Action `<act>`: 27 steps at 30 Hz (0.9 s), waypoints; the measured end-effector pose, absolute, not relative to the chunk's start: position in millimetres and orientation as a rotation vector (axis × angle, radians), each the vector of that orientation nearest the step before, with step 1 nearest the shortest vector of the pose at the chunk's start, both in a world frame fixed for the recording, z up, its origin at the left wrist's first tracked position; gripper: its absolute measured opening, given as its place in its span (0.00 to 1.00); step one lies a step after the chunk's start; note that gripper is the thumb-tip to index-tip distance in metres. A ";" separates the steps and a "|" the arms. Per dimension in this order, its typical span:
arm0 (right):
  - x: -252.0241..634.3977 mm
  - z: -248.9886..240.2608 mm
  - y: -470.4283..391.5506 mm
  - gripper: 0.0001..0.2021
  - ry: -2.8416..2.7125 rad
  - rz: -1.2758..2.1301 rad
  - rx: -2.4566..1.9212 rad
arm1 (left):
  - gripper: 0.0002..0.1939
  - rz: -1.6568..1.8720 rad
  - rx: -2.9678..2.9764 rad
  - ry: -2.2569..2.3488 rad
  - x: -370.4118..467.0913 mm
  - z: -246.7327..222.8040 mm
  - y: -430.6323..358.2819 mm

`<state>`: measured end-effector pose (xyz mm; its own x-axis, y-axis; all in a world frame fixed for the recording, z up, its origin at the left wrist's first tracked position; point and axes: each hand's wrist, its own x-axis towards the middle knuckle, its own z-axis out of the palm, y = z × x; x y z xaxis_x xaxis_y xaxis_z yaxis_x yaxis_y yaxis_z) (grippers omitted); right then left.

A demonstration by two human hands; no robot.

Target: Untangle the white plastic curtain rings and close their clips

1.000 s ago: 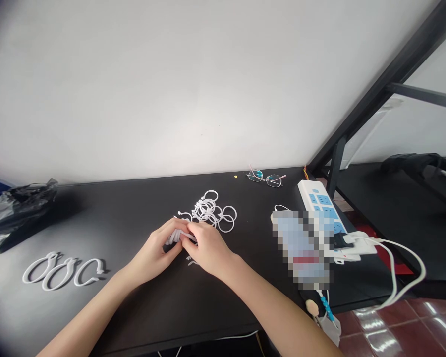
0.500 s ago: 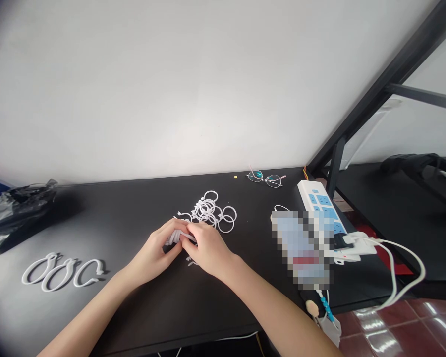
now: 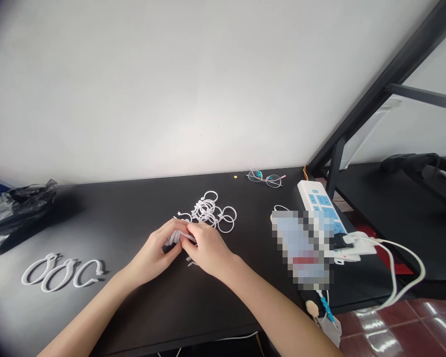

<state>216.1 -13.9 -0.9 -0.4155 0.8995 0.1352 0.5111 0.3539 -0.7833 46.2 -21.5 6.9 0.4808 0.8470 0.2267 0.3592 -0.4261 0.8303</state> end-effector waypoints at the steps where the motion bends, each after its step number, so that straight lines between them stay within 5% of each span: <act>1: 216.0 -0.8 -13.8 0.12 -2.060 0.898 -1.222 | 0.12 0.847 1.994 0.997 46.2 6.8 -21.5; 27: 216.1 1.2 -15.1 0.12 -2.151 0.807 -1.244 | 0.12 0.836 1.994 1.011 45.7 6.2 -21.1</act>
<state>216.1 -15.1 1.2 -0.4409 0.8863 0.1414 0.5744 0.3997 -0.7144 45.7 -21.1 6.2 0.4781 0.8514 0.2157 0.3716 -0.4186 0.8287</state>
